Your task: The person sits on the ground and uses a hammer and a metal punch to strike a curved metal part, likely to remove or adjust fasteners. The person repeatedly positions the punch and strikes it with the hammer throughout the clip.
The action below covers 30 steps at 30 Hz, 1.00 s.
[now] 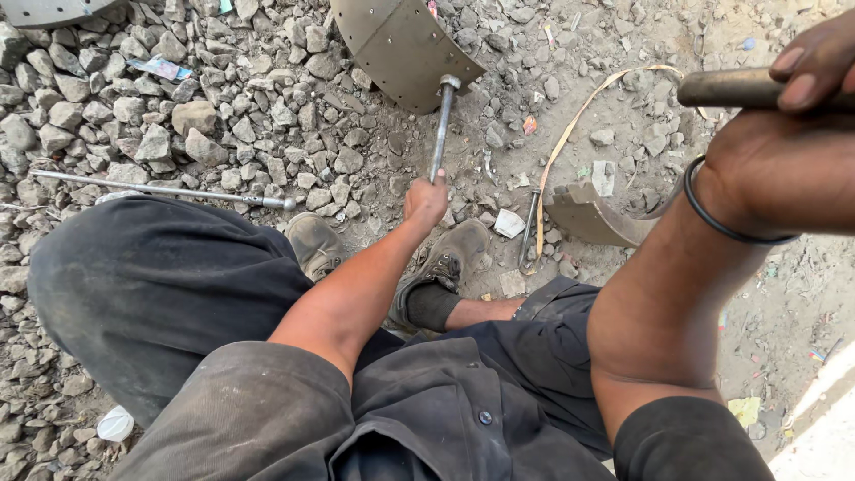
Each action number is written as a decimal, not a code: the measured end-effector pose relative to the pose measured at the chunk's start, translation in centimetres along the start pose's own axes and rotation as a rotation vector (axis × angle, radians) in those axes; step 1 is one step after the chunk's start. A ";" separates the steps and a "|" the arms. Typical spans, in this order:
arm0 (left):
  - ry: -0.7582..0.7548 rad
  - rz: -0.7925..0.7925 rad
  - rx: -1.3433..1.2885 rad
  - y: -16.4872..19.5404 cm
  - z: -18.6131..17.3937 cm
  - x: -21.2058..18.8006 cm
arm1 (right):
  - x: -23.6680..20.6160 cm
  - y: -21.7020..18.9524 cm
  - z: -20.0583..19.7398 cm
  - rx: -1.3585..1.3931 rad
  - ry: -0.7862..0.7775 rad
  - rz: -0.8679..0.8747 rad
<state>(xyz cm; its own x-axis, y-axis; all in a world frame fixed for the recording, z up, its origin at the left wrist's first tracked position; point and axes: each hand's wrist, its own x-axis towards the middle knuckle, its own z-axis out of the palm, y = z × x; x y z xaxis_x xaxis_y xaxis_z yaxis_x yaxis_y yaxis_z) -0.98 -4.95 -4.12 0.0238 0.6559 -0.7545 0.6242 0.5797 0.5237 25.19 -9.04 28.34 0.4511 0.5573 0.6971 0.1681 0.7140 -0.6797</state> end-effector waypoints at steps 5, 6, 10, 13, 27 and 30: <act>-0.039 -0.011 -0.100 -1.2 0.1 0.6 | -0.3 -1.0 -0.5 -0.028 -0.002 0.033; -0.051 -0.016 -0.113 -1.4 0.2 0.8 | -0.1 -1.4 -0.5 -0.024 -0.009 0.046; 0.012 0.070 -0.095 -1.6 0.5 1.2 | 0.3 -0.7 1.7 0.014 0.009 0.060; -0.009 0.032 -0.121 -1.5 0.3 1.0 | -3.8 3.9 5.6 -0.019 0.078 -0.004; -0.022 -0.029 0.117 -2.5 -5.3 1.7 | -21.6 14.1 8.0 -0.657 0.200 1.386; -0.007 0.039 0.279 -3.4 -5.5 1.3 | -18.8 13.1 7.1 -0.765 0.169 1.323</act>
<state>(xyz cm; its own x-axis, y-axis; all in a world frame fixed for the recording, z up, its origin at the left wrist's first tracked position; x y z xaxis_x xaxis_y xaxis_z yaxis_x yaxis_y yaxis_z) -7.37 -3.40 -4.72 0.0564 0.6711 -0.7392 0.8136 0.3982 0.4236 12.73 -7.12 7.93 0.7177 0.5064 -0.4780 -0.0485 -0.6484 -0.7598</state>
